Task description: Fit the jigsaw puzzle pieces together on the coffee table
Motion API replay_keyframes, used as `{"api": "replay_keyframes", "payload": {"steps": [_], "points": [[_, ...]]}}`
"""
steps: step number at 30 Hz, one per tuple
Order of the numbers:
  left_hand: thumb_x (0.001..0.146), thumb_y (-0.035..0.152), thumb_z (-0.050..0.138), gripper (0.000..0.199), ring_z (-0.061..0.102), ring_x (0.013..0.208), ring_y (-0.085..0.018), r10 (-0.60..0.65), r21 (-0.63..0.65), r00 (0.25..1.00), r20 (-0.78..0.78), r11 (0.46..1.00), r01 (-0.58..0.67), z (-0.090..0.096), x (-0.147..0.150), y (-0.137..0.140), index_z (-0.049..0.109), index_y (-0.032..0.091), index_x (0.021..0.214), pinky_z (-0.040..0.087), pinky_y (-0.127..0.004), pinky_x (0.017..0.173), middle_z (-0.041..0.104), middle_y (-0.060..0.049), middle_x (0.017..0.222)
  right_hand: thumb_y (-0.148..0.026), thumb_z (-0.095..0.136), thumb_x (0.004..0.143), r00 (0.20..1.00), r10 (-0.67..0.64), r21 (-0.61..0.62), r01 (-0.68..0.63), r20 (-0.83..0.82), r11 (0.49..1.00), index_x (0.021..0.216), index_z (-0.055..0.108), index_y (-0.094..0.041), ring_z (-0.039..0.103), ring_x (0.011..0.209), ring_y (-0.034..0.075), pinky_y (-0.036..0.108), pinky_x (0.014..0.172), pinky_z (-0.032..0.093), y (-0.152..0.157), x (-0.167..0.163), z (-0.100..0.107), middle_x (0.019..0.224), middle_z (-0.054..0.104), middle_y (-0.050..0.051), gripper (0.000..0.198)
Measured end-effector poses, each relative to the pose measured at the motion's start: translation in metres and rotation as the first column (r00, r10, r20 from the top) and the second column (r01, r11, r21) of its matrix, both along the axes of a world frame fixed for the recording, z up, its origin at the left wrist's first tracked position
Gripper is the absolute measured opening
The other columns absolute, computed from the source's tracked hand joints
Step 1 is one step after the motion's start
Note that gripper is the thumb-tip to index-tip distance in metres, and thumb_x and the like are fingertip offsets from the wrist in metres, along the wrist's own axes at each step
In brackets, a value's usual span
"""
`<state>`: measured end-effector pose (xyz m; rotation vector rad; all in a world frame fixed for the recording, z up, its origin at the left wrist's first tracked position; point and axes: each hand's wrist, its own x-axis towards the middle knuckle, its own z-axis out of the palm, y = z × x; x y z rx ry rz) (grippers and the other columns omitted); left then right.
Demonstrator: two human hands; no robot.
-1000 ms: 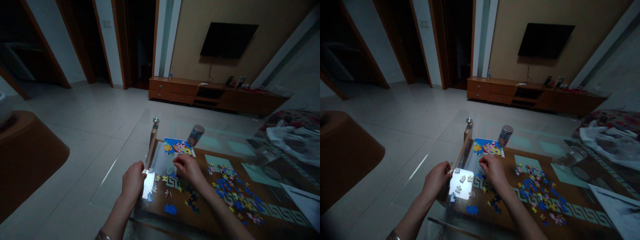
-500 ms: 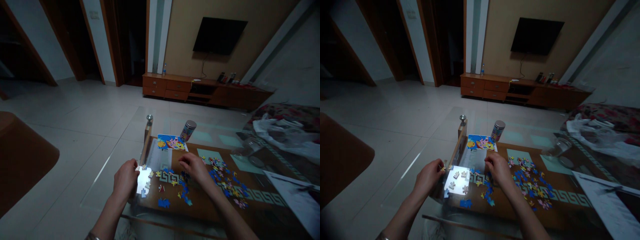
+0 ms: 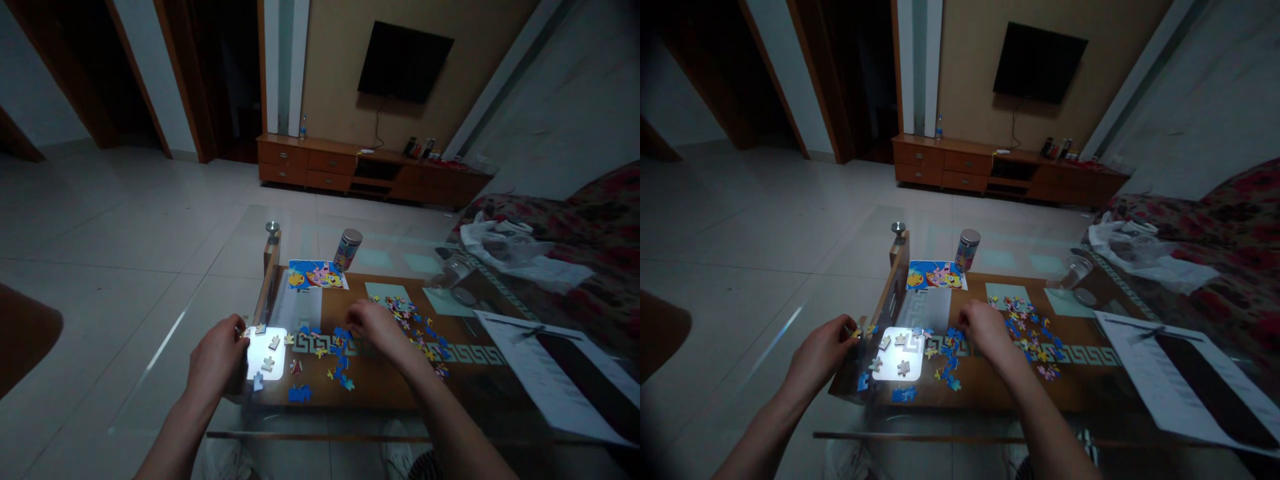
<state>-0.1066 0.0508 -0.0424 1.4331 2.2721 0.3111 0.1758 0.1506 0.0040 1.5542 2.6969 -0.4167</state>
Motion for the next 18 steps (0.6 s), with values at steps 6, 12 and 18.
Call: {"api": "replay_keyframes", "payload": {"steps": [6, 12, 18], "points": [[0.084, 0.037, 0.044, 0.019, 0.058, 0.081, -0.02, -0.027, 0.01, 1.0, -0.001, 1.0, 0.027, 0.001, -0.001, 0.0, 0.054, 0.022, 0.084, 0.034, -0.026, 0.059, 0.064, -0.004, 0.088, -0.001, 0.052, 0.071, 0.986, 0.144, -0.036, -0.148, -0.088, 0.988, 0.077, 0.069, -0.017, 0.056, 0.072, 0.014, 0.024, 0.061, 0.034, -0.005, -0.003, 0.002, 0.081, 0.065, 0.004, 0.024], [0.087, 0.033, 0.039, 0.02, 0.059, 0.08, -0.021, -0.028, 0.013, 1.0, -0.007, 1.0, 0.028, 0.002, -0.001, 0.0, 0.054, 0.022, 0.084, 0.037, -0.026, 0.063, 0.064, -0.005, 0.087, -0.003, 0.051, 0.073, 0.974, 0.209, -0.005, -0.21, -0.083, 0.978, 0.076, 0.068, -0.018, 0.055, 0.072, 0.014, 0.024, 0.059, 0.033, -0.019, -0.017, -0.004, 0.08, 0.065, 0.004, 0.023], [0.085, 0.027, 0.04, 0.015, 0.06, 0.081, -0.021, -0.029, 0.026, 0.999, -0.016, 0.999, 0.03, 0.001, -0.002, 0.001, 0.053, 0.021, 0.086, 0.039, -0.027, 0.066, 0.065, -0.006, 0.086, -0.007, 0.057, 0.073, 0.969, 0.242, -0.005, -0.243, -0.044, 0.97, 0.08, 0.067, -0.018, 0.057, 0.074, 0.016, 0.026, 0.057, 0.029, -0.035, -0.034, -0.005, 0.084, 0.065, 0.005, 0.016]]}}
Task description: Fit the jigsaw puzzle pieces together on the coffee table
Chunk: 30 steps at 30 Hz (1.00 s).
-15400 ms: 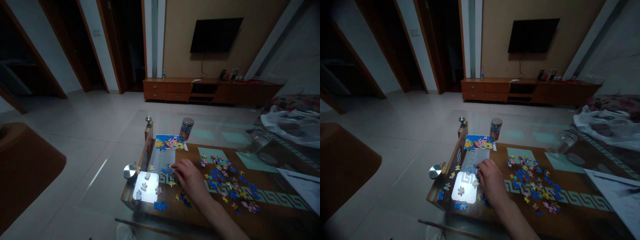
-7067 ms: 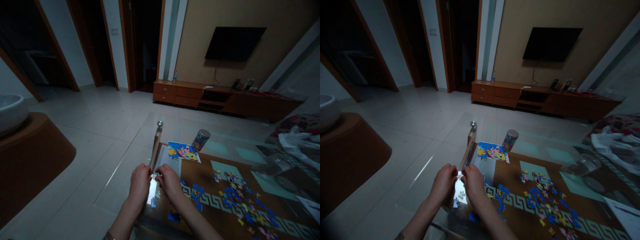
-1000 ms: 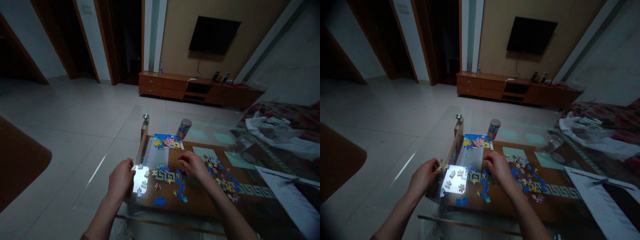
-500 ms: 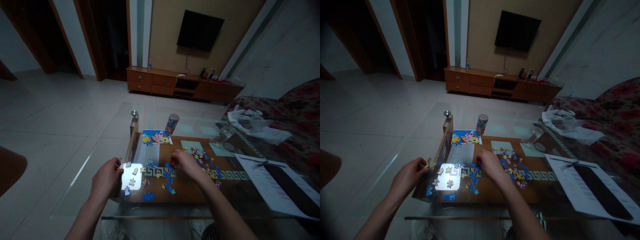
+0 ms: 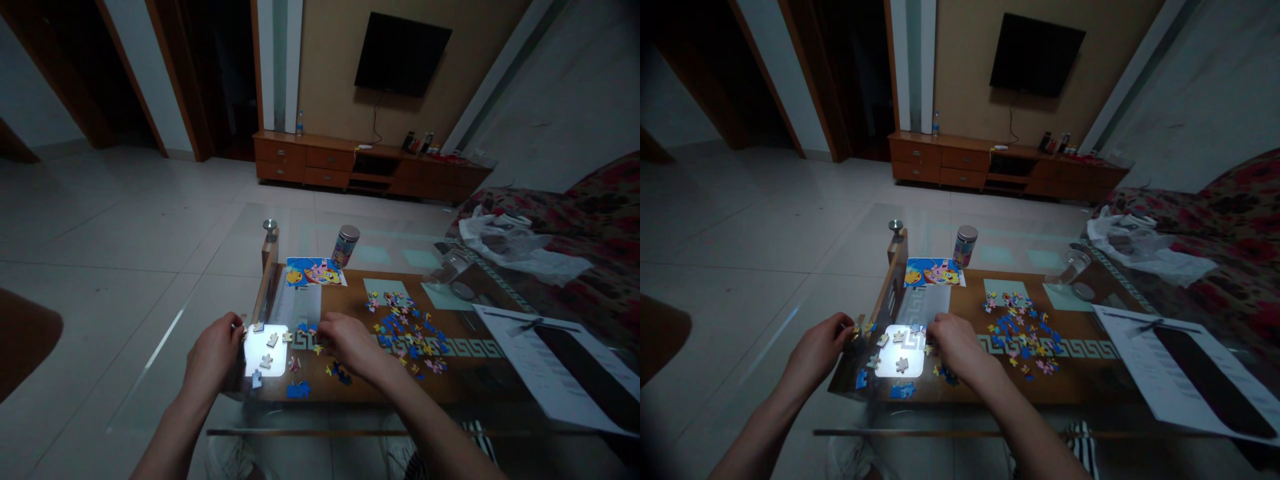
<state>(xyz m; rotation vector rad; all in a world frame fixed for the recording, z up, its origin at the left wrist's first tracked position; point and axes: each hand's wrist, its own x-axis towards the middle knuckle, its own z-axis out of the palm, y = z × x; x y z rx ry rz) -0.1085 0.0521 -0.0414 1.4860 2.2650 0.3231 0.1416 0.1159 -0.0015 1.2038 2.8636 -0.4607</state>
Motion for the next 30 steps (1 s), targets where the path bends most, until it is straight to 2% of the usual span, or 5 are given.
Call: {"api": "replay_keyframes", "payload": {"steps": [5, 13, 20, 26, 30], "points": [[0.084, 0.028, 0.04, 0.015, 0.06, 0.082, -0.022, 0.013, -0.027, 1.0, 0.005, 1.0, -0.013, 0.003, 0.002, 0.0, 0.054, 0.021, 0.086, 0.039, -0.028, 0.064, 0.065, -0.007, 0.089, -0.003, 0.053, 0.074, 0.999, -0.02, 0.014, 0.02, 0.037, 1.0, 0.082, 0.067, -0.016, 0.057, 0.077, 0.017, 0.026, 0.058, 0.029, -0.001, -0.003, 0.001, 0.084, 0.065, 0.007, 0.021], [0.084, 0.029, 0.041, 0.016, 0.059, 0.084, -0.021, 0.005, -0.024, 1.0, 0.02, 1.0, -0.005, 0.0, 0.0, 0.0, 0.054, 0.021, 0.087, 0.039, -0.027, 0.065, 0.065, -0.007, 0.091, -0.002, 0.052, 0.072, 0.988, -0.093, 0.013, 0.092, 0.121, 0.996, 0.068, 0.067, -0.016, 0.055, 0.066, 0.015, 0.026, 0.053, 0.025, 0.003, 0.008, 0.015, 0.075, 0.065, 0.006, 0.02], [0.084, 0.029, 0.041, 0.014, 0.059, 0.083, -0.021, 0.003, -0.032, 1.0, 0.01, 0.999, -0.003, 0.001, 0.0, 0.0, 0.053, 0.022, 0.086, 0.039, -0.027, 0.065, 0.065, -0.006, 0.09, -0.002, 0.05, 0.074, 0.98, -0.112, 0.044, 0.106, 0.163, 0.993, 0.07, 0.066, -0.015, 0.059, 0.069, 0.019, 0.028, 0.055, 0.027, 0.005, 0.022, 0.01, 0.074, 0.066, 0.008, 0.022], [0.084, 0.028, 0.041, 0.014, 0.06, 0.084, -0.022, -0.004, -0.032, 1.0, -0.004, 0.999, 0.004, 0.001, 0.0, 0.0, 0.054, 0.021, 0.085, 0.039, -0.027, 0.064, 0.065, -0.007, 0.091, -0.003, 0.05, 0.075, 0.972, -0.194, 0.147, 0.174, 0.132, 0.974, 0.075, 0.067, -0.016, 0.058, 0.07, 0.018, 0.027, 0.057, 0.029, 0.016, 0.026, 0.014, 0.077, 0.066, 0.007, 0.021], [0.083, 0.028, 0.041, 0.014, 0.06, 0.083, -0.022, 0.003, -0.032, 1.0, 0.003, 0.999, -0.003, 0.001, 0.0, 0.0, 0.054, 0.022, 0.085, 0.038, -0.027, 0.063, 0.065, -0.006, 0.089, -0.001, 0.049, 0.075, 0.988, -0.144, 0.077, 0.14, 0.051, 0.987, 0.079, 0.067, -0.017, 0.057, 0.072, 0.016, 0.025, 0.06, 0.032, 0.021, 0.029, 0.011, 0.08, 0.065, 0.005, 0.024]]}}
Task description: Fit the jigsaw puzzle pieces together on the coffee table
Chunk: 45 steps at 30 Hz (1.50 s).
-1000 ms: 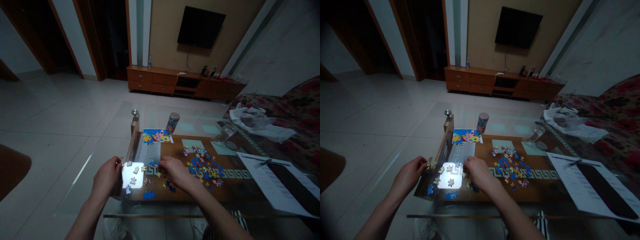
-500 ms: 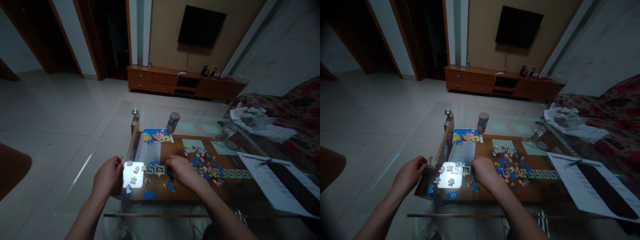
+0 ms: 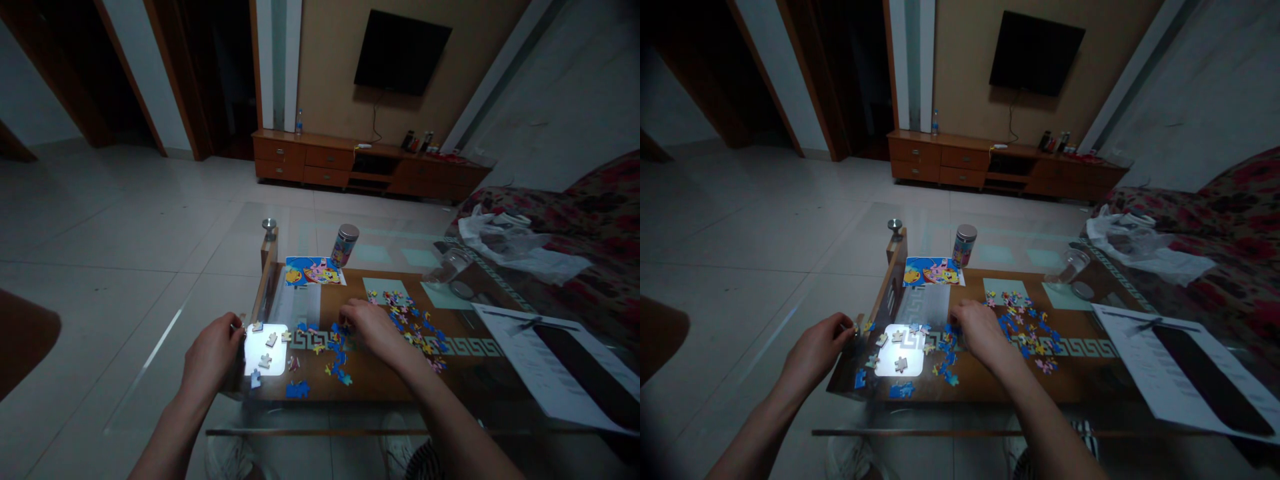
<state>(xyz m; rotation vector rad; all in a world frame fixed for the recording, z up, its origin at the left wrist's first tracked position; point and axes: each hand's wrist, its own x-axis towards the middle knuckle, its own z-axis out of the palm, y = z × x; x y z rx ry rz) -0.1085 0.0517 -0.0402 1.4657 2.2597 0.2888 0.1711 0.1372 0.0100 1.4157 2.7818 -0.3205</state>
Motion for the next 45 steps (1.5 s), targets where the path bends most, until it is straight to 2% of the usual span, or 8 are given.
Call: {"api": "replay_keyframes", "payload": {"steps": [4, 8, 20, 30, 37, 45], "points": [[0.082, 0.029, 0.042, 0.014, 0.06, 0.083, -0.022, 0.009, -0.002, 1.0, 0.015, 1.0, -0.009, 0.001, 0.001, 0.0, 0.054, 0.022, 0.084, 0.038, -0.027, 0.062, 0.065, -0.006, 0.089, -0.001, 0.049, 0.074, 0.988, 0.13, -0.058, -0.135, -0.085, 0.989, 0.085, 0.066, -0.02, 0.056, 0.076, 0.015, 0.024, 0.062, 0.035, 0.001, 0.003, -0.01, 0.086, 0.064, 0.004, 0.027], [0.083, 0.031, 0.044, 0.014, 0.06, 0.083, -0.021, 0.006, 0.009, 1.0, 0.02, 1.0, -0.006, 0.001, 0.0, 0.0, 0.055, 0.022, 0.083, 0.039, -0.027, 0.064, 0.065, -0.005, 0.087, -0.003, 0.051, 0.074, 0.981, 0.177, -0.074, -0.183, -0.085, 0.98, 0.084, 0.065, -0.021, 0.055, 0.076, 0.015, 0.024, 0.062, 0.035, -0.002, 0.002, -0.015, 0.086, 0.063, 0.004, 0.025], [0.083, 0.031, 0.044, 0.013, 0.059, 0.084, -0.022, 0.016, 0.008, 1.0, 0.022, 1.0, -0.017, 0.001, 0.001, 0.0, 0.054, 0.022, 0.083, 0.038, -0.027, 0.064, 0.064, -0.005, 0.089, -0.003, 0.051, 0.072, 0.986, 0.152, -0.081, -0.157, -0.069, 0.984, 0.08, 0.064, -0.019, 0.055, 0.078, 0.016, 0.025, 0.063, 0.035, -0.001, 0.0, -0.016, 0.087, 0.063, 0.005, 0.022], [0.082, 0.03, 0.044, 0.013, 0.058, 0.083, -0.021, 0.015, 0.026, 0.999, 0.028, 1.0, -0.016, 0.004, 0.003, -0.001, 0.054, 0.021, 0.083, 0.036, -0.027, 0.062, 0.064, -0.005, 0.088, -0.002, 0.05, 0.07, 0.985, 0.169, -0.031, -0.171, -0.041, 0.985, 0.078, 0.06, -0.02, 0.054, 0.075, 0.017, 0.026, 0.06, 0.032, 0.001, 0.002, -0.023, 0.083, 0.062, 0.004, 0.022], [0.082, 0.031, 0.045, 0.013, 0.058, 0.083, -0.021, 0.014, 0.019, 0.999, 0.029, 1.0, -0.015, 0.002, 0.002, -0.001, 0.054, 0.021, 0.083, 0.036, -0.026, 0.064, 0.064, -0.005, 0.089, -0.005, 0.05, 0.071, 0.984, 0.171, -0.111, -0.176, -0.058, 0.978, 0.078, 0.061, -0.02, 0.054, 0.075, 0.016, 0.025, 0.061, 0.033, 0.003, 0.002, -0.022, 0.084, 0.062, 0.004, 0.02], [0.084, 0.028, 0.044, 0.013, 0.057, 0.082, -0.021, 0.02, 0.054, 0.998, 0.061, 0.998, -0.023, 0.0, 0.001, 0.0, 0.054, 0.021, 0.081, 0.036, -0.027, 0.065, 0.063, -0.006, 0.087, -0.004, 0.047, 0.069, 0.987, 0.121, -0.099, -0.131, -0.106, 0.986, 0.073, 0.053, -0.019, 0.051, 0.068, 0.014, 0.024, 0.058, 0.03, 0.001, 0.003, -0.025, 0.077, 0.06, 0.002, 0.017]]}}
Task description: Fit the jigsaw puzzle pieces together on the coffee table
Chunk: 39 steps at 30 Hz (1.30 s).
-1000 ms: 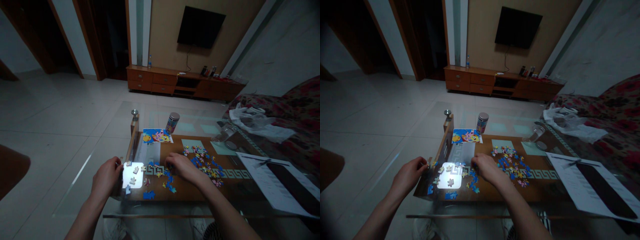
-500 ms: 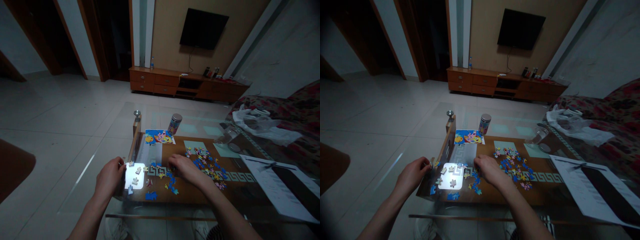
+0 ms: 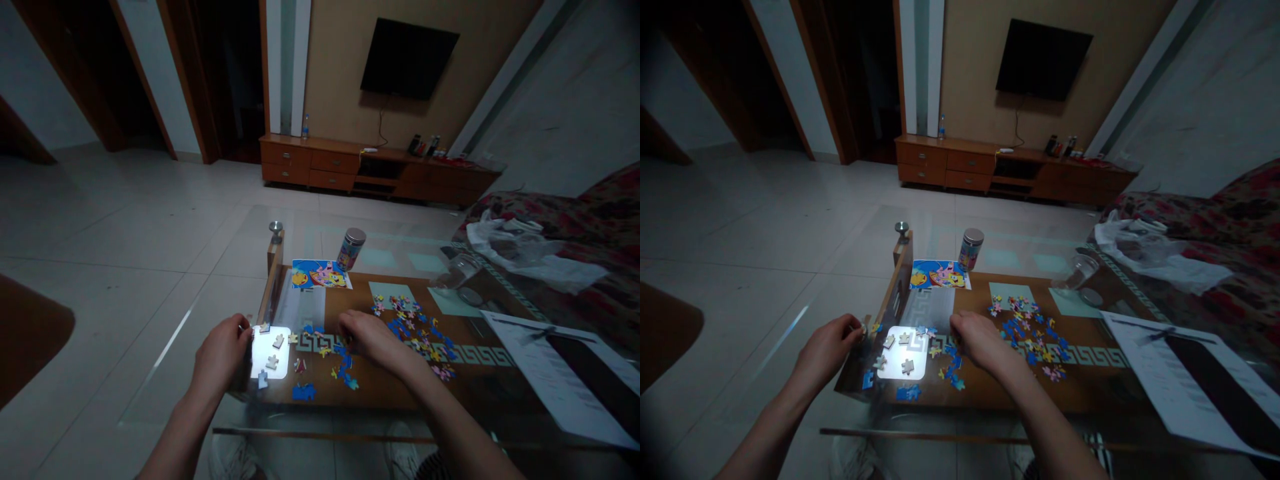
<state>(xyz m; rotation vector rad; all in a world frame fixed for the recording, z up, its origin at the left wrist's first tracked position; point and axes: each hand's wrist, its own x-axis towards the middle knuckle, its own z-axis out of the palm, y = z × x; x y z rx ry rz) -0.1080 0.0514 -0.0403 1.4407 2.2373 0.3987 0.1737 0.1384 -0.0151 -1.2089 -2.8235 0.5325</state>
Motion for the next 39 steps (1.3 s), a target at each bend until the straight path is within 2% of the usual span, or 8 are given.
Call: {"api": "replay_keyframes", "payload": {"steps": [5, 9, 15, 18, 21, 26, 33, 39], "points": [[0.08, 0.019, 0.048, 0.007, 0.056, 0.079, -0.018, 0.041, 0.024, 0.997, 0.066, 0.999, -0.043, -0.002, -0.002, 0.001, 0.056, 0.02, 0.079, 0.035, -0.025, 0.065, 0.062, -0.004, 0.083, -0.007, 0.054, 0.069, 0.999, -0.042, -0.088, 0.042, -0.004, 0.995, 0.071, 0.054, -0.019, 0.05, 0.061, 0.013, 0.023, 0.054, 0.029, 0.006, 0.001, 0.001, 0.069, 0.06, 0.0, 0.012], [0.073, 0.015, 0.057, 0.011, 0.054, 0.076, -0.017, 0.067, 0.039, 0.993, 0.093, 0.997, -0.071, -0.002, -0.002, 0.0, 0.058, 0.02, 0.082, 0.033, -0.024, 0.061, 0.061, -0.001, 0.08, -0.012, 0.058, 0.073, 0.99, -0.092, -0.117, 0.078, -0.111, 0.99, 0.075, 0.058, -0.017, 0.053, 0.062, 0.014, 0.023, 0.056, 0.033, 0.012, -0.013, 0.005, 0.071, 0.063, 0.002, 0.006], [0.07, 0.013, 0.058, 0.017, 0.055, 0.077, -0.016, 0.056, 0.046, 0.998, 0.042, 0.997, -0.058, 0.001, 0.002, -0.002, 0.059, 0.022, 0.084, 0.032, -0.023, 0.06, 0.06, -0.001, 0.083, -0.01, 0.059, 0.075, 0.959, -0.031, -0.144, -0.011, -0.282, 0.989, 0.077, 0.064, -0.017, 0.058, 0.069, 0.014, 0.023, 0.061, 0.038, -0.003, -0.09, 0.001, 0.074, 0.067, 0.002, 0.01], [0.072, 0.015, 0.058, 0.016, 0.055, 0.078, -0.016, 0.046, 0.064, 0.999, 0.013, 0.997, -0.047, 0.0, 0.002, -0.003, 0.06, 0.022, 0.085, 0.031, -0.023, 0.061, 0.061, -0.001, 0.085, -0.012, 0.06, 0.075, 0.969, 0.021, -0.159, -0.062, -0.248, 0.985, 0.08, 0.068, -0.018, 0.06, 0.072, 0.015, 0.023, 0.062, 0.039, -0.015, -0.132, -0.004, 0.076, 0.069, 0.003, 0.012], [0.072, 0.014, 0.06, 0.016, 0.055, 0.078, -0.015, 0.047, 0.072, 0.999, 0.007, 0.996, -0.047, -0.003, 0.0, -0.003, 0.059, 0.023, 0.085, 0.031, -0.023, 0.061, 0.062, -0.001, 0.086, -0.012, 0.06, 0.075, 0.978, 0.046, -0.124, -0.072, -0.204, 0.99, 0.082, 0.07, -0.019, 0.062, 0.078, 0.018, 0.025, 0.066, 0.04, -0.019, -0.155, -0.007, 0.082, 0.07, 0.005, 0.014], [0.072, 0.011, 0.058, 0.016, 0.055, 0.077, -0.015, 0.051, 0.081, 0.998, 0.02, 0.995, -0.053, -0.004, -0.001, -0.002, 0.059, 0.022, 0.085, 0.031, -0.023, 0.06, 0.063, -0.001, 0.087, -0.009, 0.052, 0.079, 0.987, -0.002, -0.044, -0.006, -0.163, 0.999, 0.093, 0.069, -0.019, 0.06, 0.09, 0.019, 0.026, 0.073, 0.04, -0.013, -0.149, -0.004, 0.096, 0.067, 0.007, 0.024], [0.073, 0.012, 0.057, 0.016, 0.056, 0.079, -0.015, 0.047, 0.06, 0.999, -0.005, 0.997, -0.047, -0.001, 0.0, -0.004, 0.059, 0.022, 0.085, 0.031, -0.023, 0.059, 0.063, 0.0, 0.089, -0.011, 0.054, 0.081, 0.988, -0.044, -0.017, 0.042, -0.148, 0.999, 0.084, 0.068, -0.019, 0.058, 0.084, 0.017, 0.024, 0.071, 0.039, -0.026, -0.133, 0.002, 0.088, 0.064, 0.005, 0.016], [0.072, 0.01, 0.056, 0.019, 0.057, 0.08, -0.015, 0.043, 0.047, 0.999, -0.01, 0.998, -0.042, -0.001, 0.0, -0.003, 0.059, 0.022, 0.087, 0.033, -0.023, 0.061, 0.062, -0.001, 0.09, -0.018, 0.062, 0.08, 0.985, -0.004, 0.032, 0.01, -0.174, 0.999, 0.084, 0.066, -0.019, 0.053, 0.091, 0.021, 0.027, 0.075, 0.039, -0.043, -0.128, -0.011, 0.09, 0.063, 0.005, 0.006]]}}
